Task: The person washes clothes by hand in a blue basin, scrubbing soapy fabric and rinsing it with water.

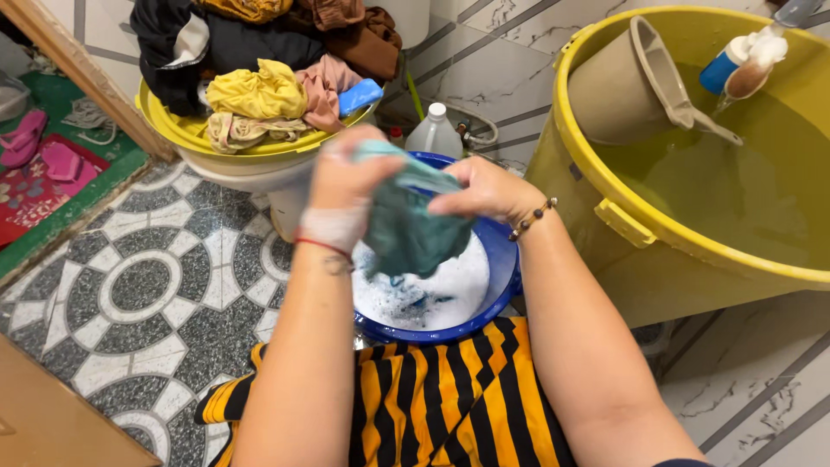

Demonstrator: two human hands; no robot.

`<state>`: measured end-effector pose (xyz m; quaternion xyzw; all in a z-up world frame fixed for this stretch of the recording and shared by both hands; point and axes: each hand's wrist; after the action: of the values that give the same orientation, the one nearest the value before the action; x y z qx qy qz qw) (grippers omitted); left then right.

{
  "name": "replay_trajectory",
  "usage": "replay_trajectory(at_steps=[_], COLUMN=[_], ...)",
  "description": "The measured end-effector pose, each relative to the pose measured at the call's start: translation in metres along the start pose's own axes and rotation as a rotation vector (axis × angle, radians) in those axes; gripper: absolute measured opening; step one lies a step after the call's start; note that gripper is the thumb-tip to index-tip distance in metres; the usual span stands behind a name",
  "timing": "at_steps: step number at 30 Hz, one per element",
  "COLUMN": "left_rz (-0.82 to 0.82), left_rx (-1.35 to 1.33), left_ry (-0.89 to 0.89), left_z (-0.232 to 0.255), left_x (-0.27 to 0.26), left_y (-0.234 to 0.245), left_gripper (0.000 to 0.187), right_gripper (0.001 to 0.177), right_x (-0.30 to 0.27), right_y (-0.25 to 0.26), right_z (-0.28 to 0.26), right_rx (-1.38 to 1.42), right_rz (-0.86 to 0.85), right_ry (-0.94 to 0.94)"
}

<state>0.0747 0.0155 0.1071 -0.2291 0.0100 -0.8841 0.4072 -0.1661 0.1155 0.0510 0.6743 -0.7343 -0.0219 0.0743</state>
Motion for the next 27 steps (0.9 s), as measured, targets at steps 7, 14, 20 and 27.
replay_trajectory(at_steps=[7,14,20,27], left_rz=[0.659,0.599,0.351,0.025], left_rx=[-0.89,-0.255,-0.218,0.483], left_ry=[0.449,0.395,0.404,-0.002], left_z=[-0.036,-0.141,-0.117,-0.047], left_x=[0.016,0.019,0.019,0.007], left_y=[-0.001,-0.049,-0.031,-0.001], left_gripper=[0.036,0.055,0.05,0.026], right_gripper=[0.012,0.047,0.028,0.014], right_x=[0.026,0.057,0.059,0.018], right_y=[-0.082,-0.096,-0.084,-0.034], right_z=[-0.029,0.015,0.052,0.014], right_rx=[0.723,-0.24,-1.348,0.123], right_rz=[0.512,0.994,0.936,0.23], right_ry=[0.102,0.186,0.751,0.084])
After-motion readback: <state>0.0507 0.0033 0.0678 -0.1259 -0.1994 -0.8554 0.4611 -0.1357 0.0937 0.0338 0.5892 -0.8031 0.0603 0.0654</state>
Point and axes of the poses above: each hand's wrist, its own x-axis towards the middle knuckle, its own y-axis out of the back of the hand, z = x × y, and after that the axes turned 5 degrees about z, right-handed
